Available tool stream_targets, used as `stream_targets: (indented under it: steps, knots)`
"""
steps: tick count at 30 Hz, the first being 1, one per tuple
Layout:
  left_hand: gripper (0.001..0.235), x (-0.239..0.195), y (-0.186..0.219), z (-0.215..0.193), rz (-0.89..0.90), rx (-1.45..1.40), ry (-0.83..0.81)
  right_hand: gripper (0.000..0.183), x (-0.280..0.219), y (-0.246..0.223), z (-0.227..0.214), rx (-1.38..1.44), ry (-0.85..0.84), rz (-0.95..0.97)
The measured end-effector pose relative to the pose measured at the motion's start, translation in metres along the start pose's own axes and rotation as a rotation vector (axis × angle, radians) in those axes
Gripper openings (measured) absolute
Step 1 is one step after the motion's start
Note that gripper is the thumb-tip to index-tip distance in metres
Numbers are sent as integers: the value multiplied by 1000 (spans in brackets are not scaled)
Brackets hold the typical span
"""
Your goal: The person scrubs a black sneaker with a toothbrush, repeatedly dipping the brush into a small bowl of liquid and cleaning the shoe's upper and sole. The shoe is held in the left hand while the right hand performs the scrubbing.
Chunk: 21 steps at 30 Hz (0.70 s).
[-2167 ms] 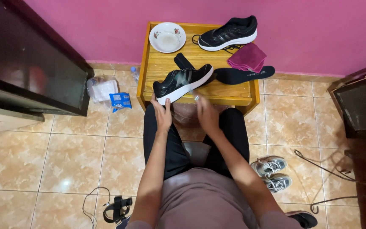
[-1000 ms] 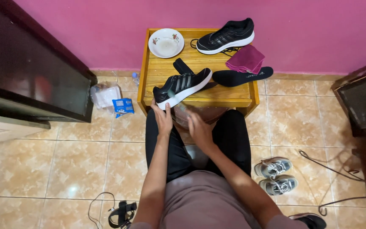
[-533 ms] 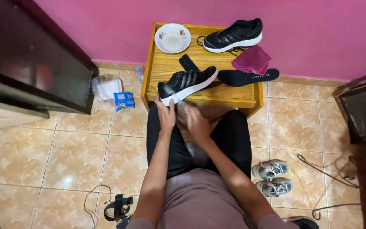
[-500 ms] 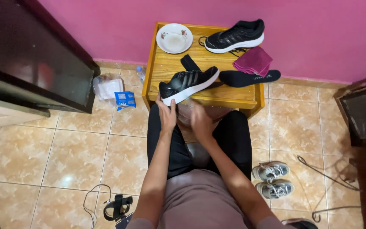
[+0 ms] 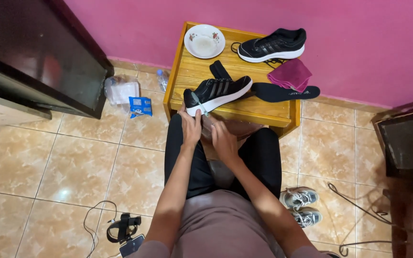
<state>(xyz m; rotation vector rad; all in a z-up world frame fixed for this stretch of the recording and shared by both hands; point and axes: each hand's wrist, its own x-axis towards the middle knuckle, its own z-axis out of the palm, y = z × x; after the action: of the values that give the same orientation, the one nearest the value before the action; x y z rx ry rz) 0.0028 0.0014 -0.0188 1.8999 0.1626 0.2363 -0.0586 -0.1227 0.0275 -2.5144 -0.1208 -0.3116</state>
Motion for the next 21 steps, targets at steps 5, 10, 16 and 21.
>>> stream_targets:
  steps: [5, 10, 16, 21]
  knots:
    - [71, -2, -5, 1, -21, -20, -12, 32, 15, 6, 1, 38, 82, 123]
    - [66, -2, 0, 0, 23, 19, -12, 29, 10, -19, -2, -21, 28, -51]
    - [69, 1, 0, 0, 58, 18, 4, 33, 28, -4, -10, -66, 40, -95]
    - [63, 3, -14, 5, 78, -27, 21, 32, 17, -10, -29, -107, 30, -259]
